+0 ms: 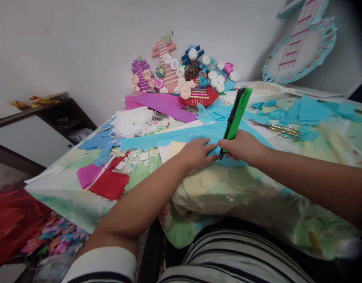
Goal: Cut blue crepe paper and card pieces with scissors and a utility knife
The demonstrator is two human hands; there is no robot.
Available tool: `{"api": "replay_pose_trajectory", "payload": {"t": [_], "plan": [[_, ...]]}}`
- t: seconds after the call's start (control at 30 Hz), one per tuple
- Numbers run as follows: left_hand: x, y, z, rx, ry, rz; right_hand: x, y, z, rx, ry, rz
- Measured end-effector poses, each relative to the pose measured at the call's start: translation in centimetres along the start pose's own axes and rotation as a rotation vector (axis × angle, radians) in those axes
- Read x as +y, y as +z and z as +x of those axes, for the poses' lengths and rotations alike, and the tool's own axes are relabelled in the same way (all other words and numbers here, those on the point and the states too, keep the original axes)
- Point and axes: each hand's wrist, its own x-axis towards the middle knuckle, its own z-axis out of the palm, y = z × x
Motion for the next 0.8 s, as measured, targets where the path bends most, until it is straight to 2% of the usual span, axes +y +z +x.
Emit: {"api": "replay_pose_trajectory", "payload": {"t": [0.17,0.33,0.6,0.8], "plan": [[0.1,-0.3,-0.3,-0.023,-0.014,0.002,-0.1,0.6,0.6,-0.064,0.037,-0.115],[0.1,-0.3,-0.4,-0.027,-0.016,0.001,-0.2,0.8,0.6,-0.075,0.048,-0.187],[0.1,-0.1,-0.3,-0.011,-0.039,0.003,-1.4,0.2,-0.6,-0.087,0.045,-0.201],[0.1,-0.1,-0.2,-0.014,-0.043,-0.003,-1.4,-0.2,-2.2,-0.149,0.052,-0.159]]}}
